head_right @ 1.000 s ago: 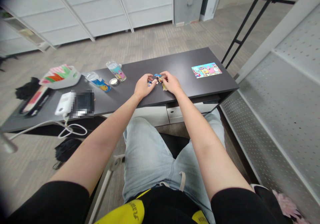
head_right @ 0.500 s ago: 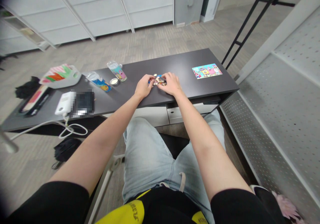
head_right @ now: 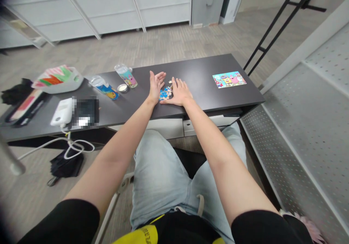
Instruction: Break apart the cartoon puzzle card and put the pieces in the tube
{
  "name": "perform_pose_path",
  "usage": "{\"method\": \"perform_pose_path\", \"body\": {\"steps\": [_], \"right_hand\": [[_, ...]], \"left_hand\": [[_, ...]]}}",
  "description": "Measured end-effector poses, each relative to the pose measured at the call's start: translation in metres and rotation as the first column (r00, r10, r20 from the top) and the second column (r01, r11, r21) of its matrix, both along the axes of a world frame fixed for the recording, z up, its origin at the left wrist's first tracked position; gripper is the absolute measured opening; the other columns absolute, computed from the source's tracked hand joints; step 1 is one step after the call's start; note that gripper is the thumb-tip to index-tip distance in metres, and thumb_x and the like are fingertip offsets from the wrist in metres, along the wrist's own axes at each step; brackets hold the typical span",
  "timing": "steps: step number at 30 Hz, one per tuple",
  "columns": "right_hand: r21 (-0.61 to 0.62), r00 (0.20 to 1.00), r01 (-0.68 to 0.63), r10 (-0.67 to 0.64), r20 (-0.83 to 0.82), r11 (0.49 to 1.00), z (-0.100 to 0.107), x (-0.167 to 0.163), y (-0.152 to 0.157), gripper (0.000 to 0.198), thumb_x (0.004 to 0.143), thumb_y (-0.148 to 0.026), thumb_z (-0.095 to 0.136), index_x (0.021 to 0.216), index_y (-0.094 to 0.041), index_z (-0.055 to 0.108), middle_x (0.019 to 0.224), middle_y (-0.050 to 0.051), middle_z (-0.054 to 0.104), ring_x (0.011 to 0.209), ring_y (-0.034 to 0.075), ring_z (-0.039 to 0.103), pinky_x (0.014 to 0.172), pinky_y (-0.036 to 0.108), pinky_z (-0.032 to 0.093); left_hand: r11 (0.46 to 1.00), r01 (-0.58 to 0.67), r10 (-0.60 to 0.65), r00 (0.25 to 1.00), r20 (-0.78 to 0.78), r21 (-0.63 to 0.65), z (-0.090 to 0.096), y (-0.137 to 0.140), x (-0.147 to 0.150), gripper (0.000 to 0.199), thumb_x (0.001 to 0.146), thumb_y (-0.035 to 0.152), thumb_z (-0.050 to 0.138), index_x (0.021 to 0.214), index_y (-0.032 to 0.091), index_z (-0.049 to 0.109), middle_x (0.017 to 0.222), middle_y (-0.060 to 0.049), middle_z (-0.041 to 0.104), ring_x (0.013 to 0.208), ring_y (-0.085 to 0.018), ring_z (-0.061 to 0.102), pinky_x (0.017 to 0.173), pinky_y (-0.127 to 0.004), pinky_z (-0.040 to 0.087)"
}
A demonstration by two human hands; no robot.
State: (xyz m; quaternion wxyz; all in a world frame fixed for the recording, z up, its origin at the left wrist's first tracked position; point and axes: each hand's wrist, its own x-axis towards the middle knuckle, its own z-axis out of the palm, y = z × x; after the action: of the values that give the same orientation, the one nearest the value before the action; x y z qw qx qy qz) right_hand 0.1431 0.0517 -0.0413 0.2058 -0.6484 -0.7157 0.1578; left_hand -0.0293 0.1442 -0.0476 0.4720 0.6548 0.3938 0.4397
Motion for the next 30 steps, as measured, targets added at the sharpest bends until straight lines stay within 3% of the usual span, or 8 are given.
{"method": "perform_pose_path", "body": {"steps": [4, 11, 15, 20, 22, 24, 27, 30], "right_hand": [[0.044, 0.999, -0.048, 0.048, -0.003, 0.998, 0.001, -0.001, 0.016, 0.168, 0.080, -0.082, 0.113, 0.205, 0.000, 0.036, 0.207, 0.039, 0.043, 0.197, 0.062, 0.039, 0.163, 0.079, 0.024], [0.134, 0.989, -0.148, 0.146, 0.025, 0.980, -0.001, 0.003, 0.021, 0.081, 0.106, -0.055, 0.099, 0.176, -0.022, 0.077, 0.176, 0.024, 0.075, 0.167, 0.055, 0.068, 0.146, 0.076, 0.052], [0.158, 0.989, -0.143, 0.135, 0.062, 0.977, 0.001, 0.001, 0.023, 0.082, 0.108, -0.058, 0.098, 0.177, -0.020, 0.078, 0.182, 0.026, 0.071, 0.168, 0.057, 0.064, 0.146, 0.077, 0.050], [0.150, 0.978, -0.209, 0.202, 0.059, 0.966, 0.004, 0.003, 0.021, 0.063, 0.112, -0.060, 0.093, 0.163, -0.024, 0.084, 0.175, 0.022, 0.076, 0.165, 0.055, 0.066, 0.144, 0.078, 0.050], [0.149, 0.982, -0.188, 0.181, 0.058, 0.971, 0.006, 0.003, 0.019, 0.054, 0.112, -0.058, 0.091, 0.154, -0.024, 0.086, 0.168, 0.022, 0.078, 0.158, 0.055, 0.069, 0.140, 0.078, 0.053], [0.154, 0.985, -0.168, 0.160, 0.064, 0.974, 0.007, 0.002, 0.017, 0.052, 0.113, -0.055, 0.090, 0.154, -0.023, 0.085, 0.165, 0.024, 0.078, 0.156, 0.055, 0.069, 0.139, 0.079, 0.054], [0.173, 0.976, -0.214, 0.203, 0.077, 0.961, 0.008, 0.001, 0.014, 0.063, 0.114, -0.052, 0.087, 0.171, -0.026, 0.082, 0.177, 0.022, 0.075, 0.166, 0.055, 0.064, 0.142, 0.080, 0.051], [0.162, 0.960, -0.280, 0.271, 0.077, 0.946, 0.008, 0.001, 0.013, 0.055, 0.117, -0.054, 0.085, 0.167, -0.031, 0.086, 0.183, 0.017, 0.075, 0.171, 0.051, 0.062, 0.145, 0.077, 0.048]], "left_hand": [[0.998, 0.005, 0.006, 0.988, 0.155, -0.068, -0.002, 0.008, 0.008, 0.092, 0.124, 0.086, 0.005, 0.156, 0.029, 0.069, 0.193, -0.018, 0.067, 0.187, -0.028, 0.061, 0.147, -0.054, 0.059], [0.991, -0.061, 0.102, 0.921, 0.377, -0.120, 0.000, 0.019, 0.000, 0.103, 0.111, 0.113, 0.020, 0.140, 0.030, 0.072, 0.170, -0.020, 0.080, 0.177, -0.034, 0.071, 0.143, -0.054, 0.063], [0.984, -0.079, 0.143, 0.886, 0.441, -0.161, 0.001, 0.018, 0.005, 0.095, 0.117, 0.107, 0.025, 0.129, 0.028, 0.076, 0.157, -0.018, 0.084, 0.168, -0.033, 0.077, 0.145, -0.053, 0.060], [0.944, -0.326, 0.323, 0.888, 0.327, -0.045, 0.002, -0.004, 0.004, 0.067, 0.126, 0.087, 0.038, 0.113, 0.029, 0.070, 0.131, -0.013, 0.085, 0.145, -0.031, 0.083, 0.138, -0.052, 0.064], [0.901, -0.415, 0.380, 0.896, 0.230, 0.126, 0.003, -0.017, -0.011, 0.050, 0.125, 0.074, 0.047, 0.122, 0.029, 0.068, 0.135, -0.015, 0.082, 0.142, -0.033, 0.081, 0.138, -0.053, 0.063], [0.799, -0.514, 0.497, 0.857, 0.138, 0.312, 0.005, -0.030, -0.038, 0.046, 0.118, 0.059, 0.060, 0.150, 0.025, 0.061, 0.155, -0.022, 0.075, 0.155, -0.036, 0.074, 0.147, -0.056, 0.054], [0.630, -0.605, 0.720, 0.690, -0.075, 0.487, 0.013, -0.042, -0.094, 0.098, 0.096, 0.034, 0.079, 0.181, 0.018, 0.033, 0.189, -0.030, 0.049, 0.189, -0.042, 0.045, 0.162, -0.059, 0.029], [0.535, -0.657, 0.835, 0.508, -0.212, 0.531, 0.025, -0.043, -0.147, 0.107, 0.092, 0.024, 0.079, 0.185, 0.017, 0.028, 0.199, -0.033, 0.036, 0.198, -0.041, 0.032, 0.167, -0.059, 0.016]]}}
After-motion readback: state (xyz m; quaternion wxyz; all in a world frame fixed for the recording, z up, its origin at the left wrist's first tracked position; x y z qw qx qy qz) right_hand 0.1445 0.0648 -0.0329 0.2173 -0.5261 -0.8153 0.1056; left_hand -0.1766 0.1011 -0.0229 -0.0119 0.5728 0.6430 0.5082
